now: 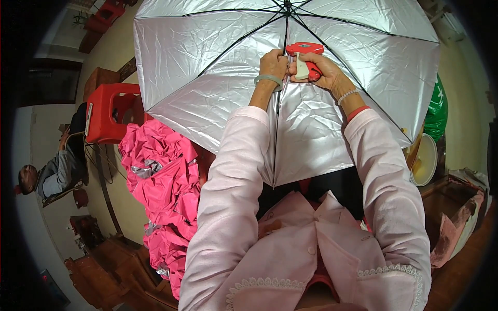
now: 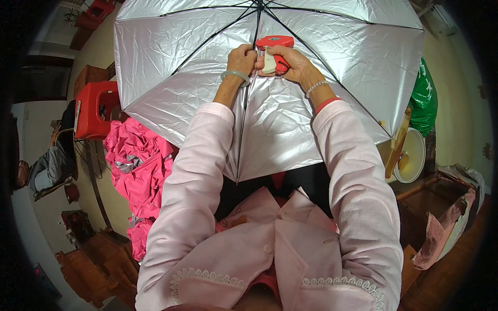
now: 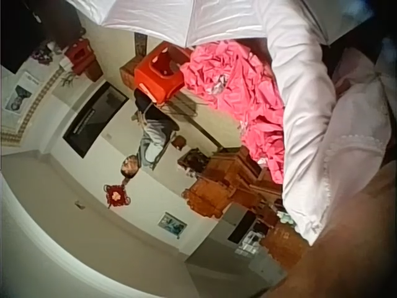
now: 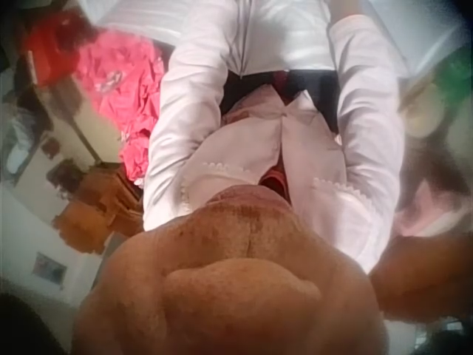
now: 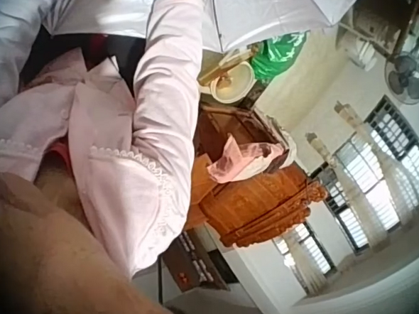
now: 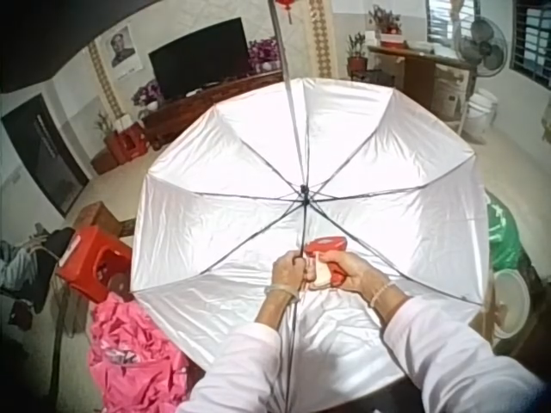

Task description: Using a hot glue gun to attach components or decorations to the frame and top of an umbrella.

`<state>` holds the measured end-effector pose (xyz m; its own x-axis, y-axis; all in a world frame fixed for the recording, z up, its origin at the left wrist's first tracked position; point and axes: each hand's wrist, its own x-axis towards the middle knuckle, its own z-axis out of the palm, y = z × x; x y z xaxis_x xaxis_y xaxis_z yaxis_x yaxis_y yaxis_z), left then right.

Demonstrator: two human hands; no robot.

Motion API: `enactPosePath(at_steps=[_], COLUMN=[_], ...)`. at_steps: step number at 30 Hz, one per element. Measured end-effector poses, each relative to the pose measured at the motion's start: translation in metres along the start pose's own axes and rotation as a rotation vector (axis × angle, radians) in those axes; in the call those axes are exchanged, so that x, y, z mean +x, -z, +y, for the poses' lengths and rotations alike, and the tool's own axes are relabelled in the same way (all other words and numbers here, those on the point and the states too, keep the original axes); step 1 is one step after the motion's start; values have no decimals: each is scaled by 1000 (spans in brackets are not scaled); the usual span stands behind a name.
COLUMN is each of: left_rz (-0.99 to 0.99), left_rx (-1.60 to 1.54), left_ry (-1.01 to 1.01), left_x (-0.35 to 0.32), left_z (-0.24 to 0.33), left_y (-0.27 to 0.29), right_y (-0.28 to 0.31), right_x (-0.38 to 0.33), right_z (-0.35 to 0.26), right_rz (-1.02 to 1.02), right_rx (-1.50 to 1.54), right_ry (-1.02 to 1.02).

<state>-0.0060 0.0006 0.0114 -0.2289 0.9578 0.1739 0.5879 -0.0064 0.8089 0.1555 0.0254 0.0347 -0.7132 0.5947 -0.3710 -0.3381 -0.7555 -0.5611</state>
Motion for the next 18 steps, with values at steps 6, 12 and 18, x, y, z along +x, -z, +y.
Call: enactPosePath(at_steps=[6,12,18], left_rz=[11,10,3], left_rx=[-9,1,-11], left_ry=[3,-4,0], left_x=[-1,-1,-1], left_z=[0,1,1], left_y=[1,1,2], right_y=[-2,-3,-4], right_x=[0,-1,-1], right_z=[0,0,0], right_rz=[29,27,34], right_rx=[-2,-5,-11], right_ry=[0,6,6])
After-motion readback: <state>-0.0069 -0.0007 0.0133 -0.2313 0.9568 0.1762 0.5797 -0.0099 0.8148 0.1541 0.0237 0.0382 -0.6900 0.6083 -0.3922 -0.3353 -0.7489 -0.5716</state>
